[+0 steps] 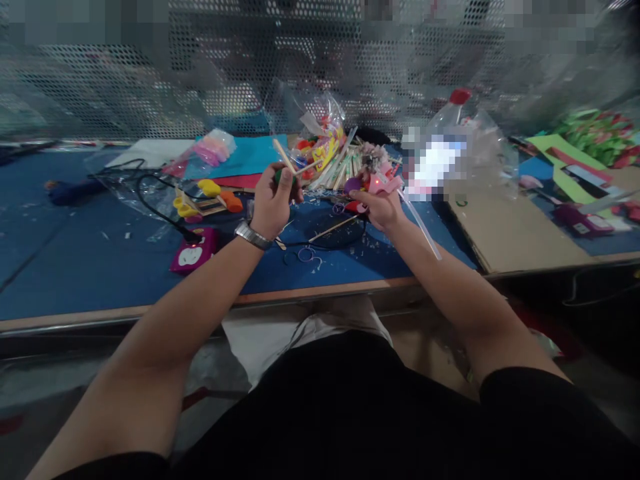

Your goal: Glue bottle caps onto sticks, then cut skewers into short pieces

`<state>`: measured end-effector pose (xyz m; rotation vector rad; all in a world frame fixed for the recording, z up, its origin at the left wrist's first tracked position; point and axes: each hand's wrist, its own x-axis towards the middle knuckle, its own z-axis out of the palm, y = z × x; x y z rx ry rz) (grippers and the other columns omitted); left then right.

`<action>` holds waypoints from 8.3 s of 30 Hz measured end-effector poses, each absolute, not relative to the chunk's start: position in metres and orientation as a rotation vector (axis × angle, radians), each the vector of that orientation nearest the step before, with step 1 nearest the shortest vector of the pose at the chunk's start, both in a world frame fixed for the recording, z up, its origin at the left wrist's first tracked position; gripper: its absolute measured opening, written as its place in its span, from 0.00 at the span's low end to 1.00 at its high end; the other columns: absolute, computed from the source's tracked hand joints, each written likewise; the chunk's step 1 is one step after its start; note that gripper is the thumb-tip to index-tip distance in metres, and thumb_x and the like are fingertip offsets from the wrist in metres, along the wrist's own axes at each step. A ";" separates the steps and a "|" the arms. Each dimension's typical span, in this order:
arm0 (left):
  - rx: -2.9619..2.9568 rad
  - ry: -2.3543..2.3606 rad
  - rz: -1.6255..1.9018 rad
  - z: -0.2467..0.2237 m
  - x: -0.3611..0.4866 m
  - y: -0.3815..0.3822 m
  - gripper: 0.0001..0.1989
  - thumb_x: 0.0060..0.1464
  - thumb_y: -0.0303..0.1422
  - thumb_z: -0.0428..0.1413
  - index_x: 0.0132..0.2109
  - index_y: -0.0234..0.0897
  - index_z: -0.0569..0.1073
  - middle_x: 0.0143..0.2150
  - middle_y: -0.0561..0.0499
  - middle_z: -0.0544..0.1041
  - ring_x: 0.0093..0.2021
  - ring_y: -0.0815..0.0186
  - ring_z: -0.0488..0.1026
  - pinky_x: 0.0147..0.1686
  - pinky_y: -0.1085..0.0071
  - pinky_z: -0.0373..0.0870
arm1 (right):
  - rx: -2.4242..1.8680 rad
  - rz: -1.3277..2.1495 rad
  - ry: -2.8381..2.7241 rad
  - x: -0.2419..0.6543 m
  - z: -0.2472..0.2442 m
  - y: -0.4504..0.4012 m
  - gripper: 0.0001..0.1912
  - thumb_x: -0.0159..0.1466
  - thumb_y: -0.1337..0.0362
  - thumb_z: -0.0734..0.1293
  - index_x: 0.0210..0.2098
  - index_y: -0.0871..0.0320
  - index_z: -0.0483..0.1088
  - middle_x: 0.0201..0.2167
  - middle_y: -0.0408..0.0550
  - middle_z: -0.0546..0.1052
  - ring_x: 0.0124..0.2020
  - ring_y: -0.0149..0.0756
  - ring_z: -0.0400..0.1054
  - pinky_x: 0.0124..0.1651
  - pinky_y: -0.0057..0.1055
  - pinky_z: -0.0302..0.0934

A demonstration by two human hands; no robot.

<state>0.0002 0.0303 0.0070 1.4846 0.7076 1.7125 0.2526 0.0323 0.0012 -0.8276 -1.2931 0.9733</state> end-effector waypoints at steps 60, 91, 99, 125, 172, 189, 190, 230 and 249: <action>1.891 0.846 1.543 0.027 0.000 -0.004 0.14 0.56 0.35 0.78 0.42 0.39 0.82 0.40 0.51 0.80 0.41 0.63 0.76 0.51 0.63 0.71 | -0.681 1.228 -1.434 0.254 0.023 0.002 0.30 0.50 0.59 0.83 0.36 0.48 0.58 0.48 0.45 0.77 0.63 0.52 0.77 0.55 0.45 0.80; 2.152 0.722 1.650 0.012 0.001 0.005 0.20 0.63 0.52 0.71 0.47 0.44 0.77 0.39 0.54 0.80 0.35 0.66 0.82 0.40 0.64 0.77 | -0.716 1.297 -1.442 0.261 0.017 0.004 0.31 0.51 0.60 0.87 0.36 0.49 0.61 0.51 0.47 0.81 0.72 0.55 0.71 0.47 0.37 0.81; 2.212 0.697 1.683 0.012 0.002 0.007 0.19 0.65 0.51 0.70 0.48 0.45 0.76 0.39 0.54 0.81 0.33 0.66 0.83 0.37 0.65 0.78 | -0.681 1.332 -1.392 0.261 0.021 -0.001 0.31 0.51 0.63 0.88 0.36 0.49 0.61 0.48 0.44 0.79 0.74 0.53 0.70 0.59 0.41 0.80; 2.213 0.662 1.649 0.014 0.001 0.006 0.19 0.68 0.52 0.68 0.48 0.43 0.75 0.38 0.55 0.79 0.32 0.68 0.82 0.36 0.66 0.78 | -0.674 1.341 -1.400 0.261 0.016 0.004 0.33 0.51 0.63 0.88 0.36 0.49 0.60 0.50 0.43 0.81 0.72 0.51 0.73 0.61 0.42 0.80; 2.396 0.704 1.556 0.014 -0.004 0.008 0.12 0.70 0.46 0.65 0.51 0.45 0.76 0.44 0.50 0.81 0.42 0.62 0.80 0.43 0.60 0.78 | -0.751 1.288 -1.474 0.263 0.022 -0.002 0.31 0.53 0.58 0.87 0.34 0.49 0.60 0.57 0.42 0.86 0.65 0.50 0.78 0.72 0.54 0.74; 2.406 0.724 1.520 0.015 -0.005 0.006 0.13 0.71 0.47 0.63 0.52 0.44 0.75 0.45 0.50 0.80 0.41 0.63 0.79 0.43 0.61 0.77 | -0.806 1.324 -1.414 0.264 0.024 -0.003 0.32 0.52 0.64 0.88 0.34 0.50 0.59 0.59 0.45 0.84 0.67 0.50 0.76 0.69 0.52 0.77; 2.410 0.715 1.521 0.015 -0.005 0.006 0.13 0.72 0.46 0.63 0.52 0.44 0.75 0.44 0.50 0.80 0.42 0.63 0.79 0.43 0.61 0.77 | -0.814 1.321 -1.413 0.264 0.024 -0.003 0.32 0.53 0.64 0.88 0.34 0.50 0.59 0.59 0.45 0.84 0.68 0.51 0.76 0.69 0.52 0.77; 2.422 0.757 1.509 0.014 -0.005 0.005 0.13 0.70 0.43 0.64 0.54 0.43 0.74 0.48 0.47 0.81 0.48 0.59 0.81 0.51 0.58 0.81 | -0.800 1.256 -1.441 0.263 0.019 0.000 0.32 0.55 0.64 0.87 0.36 0.50 0.60 0.56 0.47 0.84 0.69 0.54 0.74 0.62 0.50 0.80; 2.446 0.767 1.482 0.013 -0.006 0.008 0.19 0.73 0.52 0.60 0.57 0.43 0.71 0.51 0.46 0.79 0.50 0.59 0.80 0.52 0.55 0.81 | -0.807 1.281 -1.442 0.261 0.023 -0.002 0.33 0.51 0.60 0.89 0.35 0.49 0.60 0.53 0.47 0.84 0.65 0.52 0.77 0.65 0.50 0.77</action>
